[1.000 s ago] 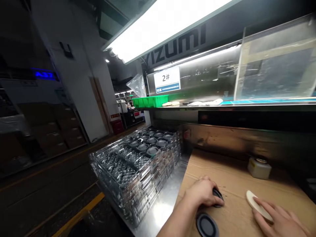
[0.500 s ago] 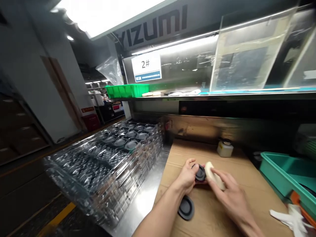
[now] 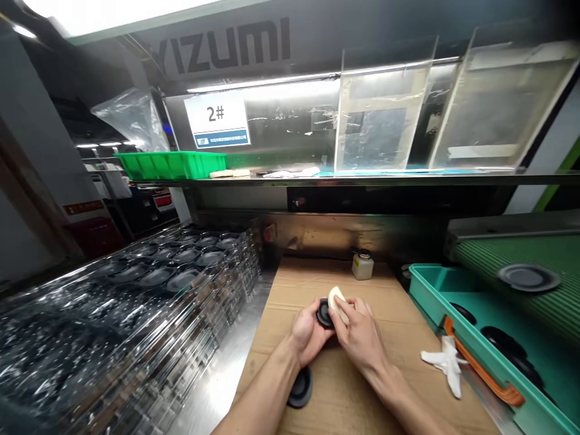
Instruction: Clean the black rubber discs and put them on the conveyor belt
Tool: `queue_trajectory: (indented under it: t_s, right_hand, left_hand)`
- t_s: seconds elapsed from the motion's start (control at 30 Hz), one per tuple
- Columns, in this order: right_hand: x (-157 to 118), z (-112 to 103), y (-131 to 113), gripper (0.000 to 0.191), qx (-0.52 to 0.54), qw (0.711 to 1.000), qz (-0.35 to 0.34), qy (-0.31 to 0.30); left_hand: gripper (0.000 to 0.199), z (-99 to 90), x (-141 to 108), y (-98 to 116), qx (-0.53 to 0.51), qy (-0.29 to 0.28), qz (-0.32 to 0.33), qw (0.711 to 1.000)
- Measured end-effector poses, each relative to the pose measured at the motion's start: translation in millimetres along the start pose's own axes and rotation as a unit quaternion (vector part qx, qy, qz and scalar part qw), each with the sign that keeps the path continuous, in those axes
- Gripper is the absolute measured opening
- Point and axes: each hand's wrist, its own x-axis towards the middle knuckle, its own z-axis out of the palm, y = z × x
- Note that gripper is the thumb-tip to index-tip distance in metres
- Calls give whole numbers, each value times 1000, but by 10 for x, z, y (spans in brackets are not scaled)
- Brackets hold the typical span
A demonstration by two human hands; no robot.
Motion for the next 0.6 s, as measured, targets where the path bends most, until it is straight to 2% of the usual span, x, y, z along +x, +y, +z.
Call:
queue_trajectory:
  t_s: [0.13, 0.2, 0.3, 0.4, 0.5, 0.57, 0.6]
  right_hand:
    - [6, -30, 21, 40, 11, 996, -54, -67]
    - [56, -50, 150, 37, -16, 999, -22, -40]
    - [158, -116, 443, 37, -29, 997, 47, 44]
    - [197, -220, 603, 48, 59, 990, 103, 77]
    - [176, -324, 512, 62, 222, 962, 160, 12]
    - [148, -375, 385, 62, 276, 949, 150, -42]
    - [133, -392, 326, 60, 270, 952, 132, -63]
  left_hand:
    - [33, 22, -10, 7, 31, 27, -3, 999]
    - [34, 32, -24, 35, 45, 17, 14, 999]
    - [37, 36, -51, 107, 39, 4, 24, 999]
    - [38, 19, -62, 175, 21, 1, 12, 1000]
    - [37, 1, -48, 190, 14, 3, 7, 1000]
    - [35, 8, -39, 175, 9, 7, 12, 1000]
    - [34, 18, -37, 163, 9, 11, 16, 1000]
